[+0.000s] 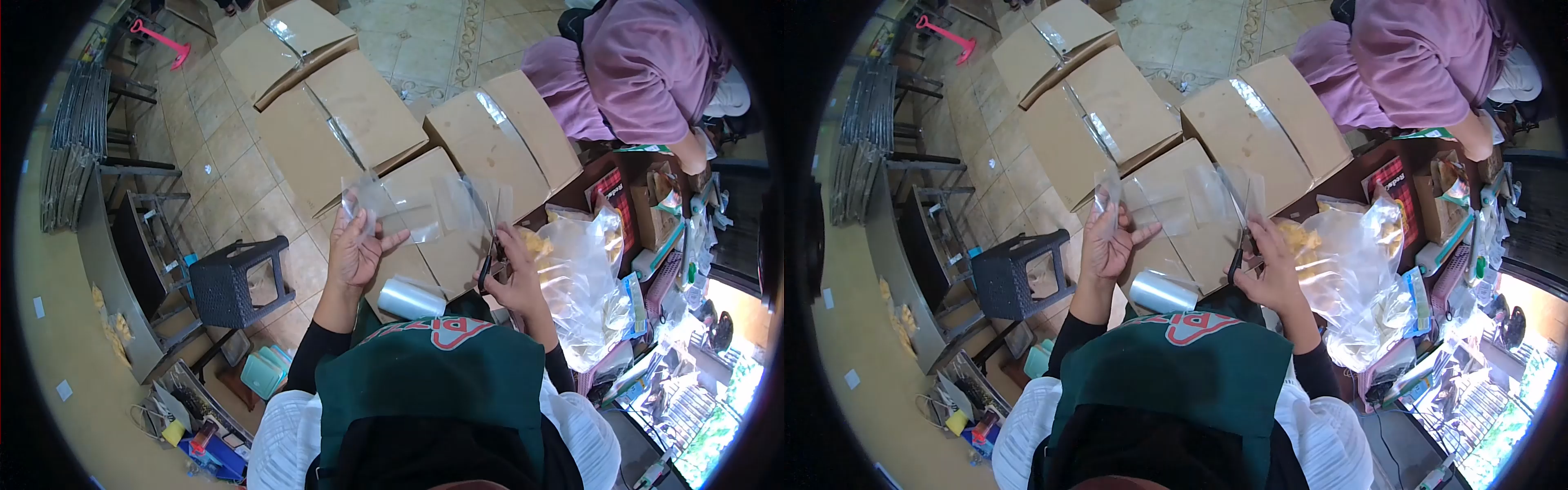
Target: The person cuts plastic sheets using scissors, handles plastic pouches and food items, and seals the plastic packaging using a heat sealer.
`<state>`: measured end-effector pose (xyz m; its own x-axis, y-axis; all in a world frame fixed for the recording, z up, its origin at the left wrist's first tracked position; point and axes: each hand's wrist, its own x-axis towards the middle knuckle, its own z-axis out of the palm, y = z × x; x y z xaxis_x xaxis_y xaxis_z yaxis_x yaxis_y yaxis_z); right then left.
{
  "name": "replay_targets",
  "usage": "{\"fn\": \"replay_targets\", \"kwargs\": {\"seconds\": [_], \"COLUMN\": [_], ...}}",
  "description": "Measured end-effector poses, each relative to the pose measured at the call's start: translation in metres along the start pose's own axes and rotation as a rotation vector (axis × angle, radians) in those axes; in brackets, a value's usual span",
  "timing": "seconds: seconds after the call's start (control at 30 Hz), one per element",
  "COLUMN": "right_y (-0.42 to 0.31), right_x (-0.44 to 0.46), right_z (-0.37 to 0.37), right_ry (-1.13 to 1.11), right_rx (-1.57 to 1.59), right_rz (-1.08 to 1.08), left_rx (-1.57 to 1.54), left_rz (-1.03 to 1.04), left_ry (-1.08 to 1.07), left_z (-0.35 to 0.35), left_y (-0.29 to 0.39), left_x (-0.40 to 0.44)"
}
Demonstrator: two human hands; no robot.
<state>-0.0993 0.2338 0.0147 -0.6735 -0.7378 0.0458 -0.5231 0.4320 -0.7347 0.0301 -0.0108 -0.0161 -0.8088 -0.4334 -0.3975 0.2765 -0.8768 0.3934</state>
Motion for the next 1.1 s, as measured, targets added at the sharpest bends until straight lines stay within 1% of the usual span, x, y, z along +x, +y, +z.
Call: {"fn": "replay_targets", "kwargs": {"seconds": [0.13,0.23,0.33,0.43,0.53,0.63,0.73,0.83,0.93,1.03,1.1], "right_y": [-0.006,0.002,-0.013,-0.031,-0.043,-0.062,-0.066,-0.064,-0.066,-0.07,-0.074], "right_x": [0.005,0.003,0.007,0.012,0.011,0.021,0.033,0.036,0.039,0.043,0.046], "right_z": [0.0,0.003,-0.003,-0.009,-0.01,-0.001,0.015,0.027,0.021,0.015,0.011], "right_ry": [0.006,0.058,0.046,0.085,0.103,-0.27,-0.547,-0.566,-0.674,-0.76,-0.792], "right_rx": [0.03,-0.082,-0.119,-0.161,-0.183,0.099,0.033,-0.012,-0.102,-0.091,-0.115], "right_rz": [0.031,-0.027,-0.024,0.022,-0.065,-0.128,-0.091,-0.119,-0.105,-0.07,-0.062], "left_rx": [-0.079,-0.014,-0.001,-0.025,-0.025,-0.027,-0.046,-0.037,0.026,0.183,0.256], "left_rz": [-0.011,0.0,-0.02,-0.001,0.029,0.028,0.034,0.053,0.03,0.129,0.215], "left_ry": [-0.059,-0.003,0.057,0.075,0.059,0.063,0.061,0.061,0.148,0.277,0.282], "left_z": [-0.008,-0.003,0.002,0.006,0.003,0.005,0.004,0.004,0.015,0.015,0.018], "left_y": [0.002,0.001,0.001,0.001,-0.001,0.0,-0.001,-0.002,0.001,-0.01,-0.015], "left_x": [0.004,0.002,0.001,0.002,0.003,0.004,0.005,0.006,0.006,0.004,0.003]}}
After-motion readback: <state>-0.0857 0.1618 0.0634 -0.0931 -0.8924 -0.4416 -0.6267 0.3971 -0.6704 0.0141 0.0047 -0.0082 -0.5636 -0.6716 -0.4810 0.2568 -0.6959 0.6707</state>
